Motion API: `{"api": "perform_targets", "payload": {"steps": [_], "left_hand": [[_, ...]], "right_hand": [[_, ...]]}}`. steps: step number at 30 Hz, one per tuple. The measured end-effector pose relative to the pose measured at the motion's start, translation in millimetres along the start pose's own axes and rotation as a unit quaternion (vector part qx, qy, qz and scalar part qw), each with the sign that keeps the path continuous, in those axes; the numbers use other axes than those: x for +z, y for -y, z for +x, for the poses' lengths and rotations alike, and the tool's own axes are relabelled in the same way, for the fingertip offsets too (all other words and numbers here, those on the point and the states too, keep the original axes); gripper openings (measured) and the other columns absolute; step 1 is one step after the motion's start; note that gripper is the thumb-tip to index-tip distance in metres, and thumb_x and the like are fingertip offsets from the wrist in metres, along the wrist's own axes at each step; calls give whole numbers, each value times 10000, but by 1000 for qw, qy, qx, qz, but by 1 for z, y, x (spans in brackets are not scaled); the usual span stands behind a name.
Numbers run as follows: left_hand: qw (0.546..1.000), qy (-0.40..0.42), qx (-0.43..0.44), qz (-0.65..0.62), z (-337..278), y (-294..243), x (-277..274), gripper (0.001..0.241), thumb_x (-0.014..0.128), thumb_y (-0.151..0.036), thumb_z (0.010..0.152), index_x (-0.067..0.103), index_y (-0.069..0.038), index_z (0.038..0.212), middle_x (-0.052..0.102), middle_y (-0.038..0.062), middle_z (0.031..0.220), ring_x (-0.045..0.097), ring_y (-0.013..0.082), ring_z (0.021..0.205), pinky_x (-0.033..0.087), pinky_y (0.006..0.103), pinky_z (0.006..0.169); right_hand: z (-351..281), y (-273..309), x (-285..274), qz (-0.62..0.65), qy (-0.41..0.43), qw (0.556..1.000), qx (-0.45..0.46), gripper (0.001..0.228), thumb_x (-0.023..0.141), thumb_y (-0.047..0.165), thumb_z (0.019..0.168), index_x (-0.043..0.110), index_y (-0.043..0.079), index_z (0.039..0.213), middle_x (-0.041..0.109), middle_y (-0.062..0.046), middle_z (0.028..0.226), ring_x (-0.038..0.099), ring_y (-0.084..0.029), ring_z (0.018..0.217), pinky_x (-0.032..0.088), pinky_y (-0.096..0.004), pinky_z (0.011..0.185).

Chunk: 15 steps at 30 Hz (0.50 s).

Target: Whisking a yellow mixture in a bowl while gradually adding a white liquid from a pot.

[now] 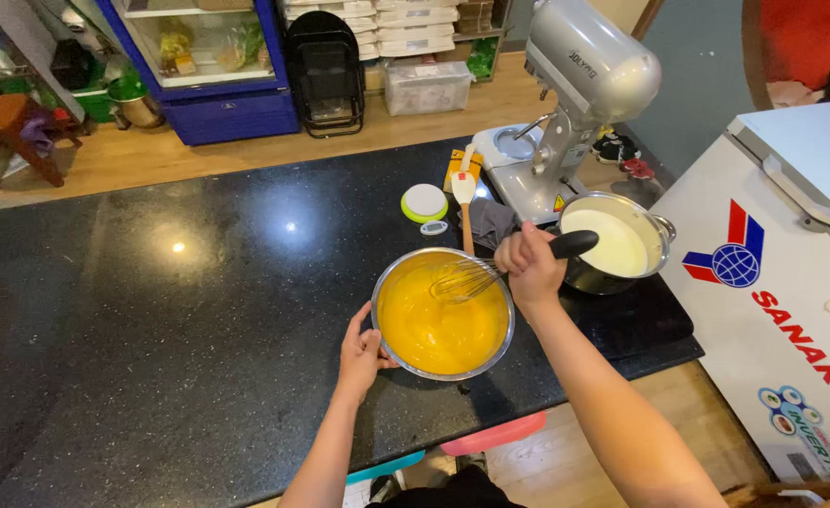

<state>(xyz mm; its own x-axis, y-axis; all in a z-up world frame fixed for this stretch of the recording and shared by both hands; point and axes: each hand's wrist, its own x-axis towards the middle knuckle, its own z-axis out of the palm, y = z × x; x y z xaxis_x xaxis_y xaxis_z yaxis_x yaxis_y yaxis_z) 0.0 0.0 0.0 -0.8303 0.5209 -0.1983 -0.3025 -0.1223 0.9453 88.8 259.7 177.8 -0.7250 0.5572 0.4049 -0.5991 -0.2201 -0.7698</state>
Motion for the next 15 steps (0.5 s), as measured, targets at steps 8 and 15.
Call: {"api": "perform_targets", "payload": {"steps": [8,15], "left_hand": [[1000,3,-4,-4,-3,-3,1,556,452,-112,1030,324,-163,1568,650,79,802,617,117,631,635,331,617],[1000,10,0,-6,0,0,-2,565,458,-123,1032,307,-162,1575,629,68,808,614,112,647,650,329,625]], "right_hand": [[2,4,4,23,-19,1000,6,568,520,260,1037,277,143,537,240,7,479,269,-156,437,305,-338,508],[-7,-25,-22,78,-114,990,32,565,551,283,1028,258,166,558,263,6,509,284,-156,469,314,-337,537]]}}
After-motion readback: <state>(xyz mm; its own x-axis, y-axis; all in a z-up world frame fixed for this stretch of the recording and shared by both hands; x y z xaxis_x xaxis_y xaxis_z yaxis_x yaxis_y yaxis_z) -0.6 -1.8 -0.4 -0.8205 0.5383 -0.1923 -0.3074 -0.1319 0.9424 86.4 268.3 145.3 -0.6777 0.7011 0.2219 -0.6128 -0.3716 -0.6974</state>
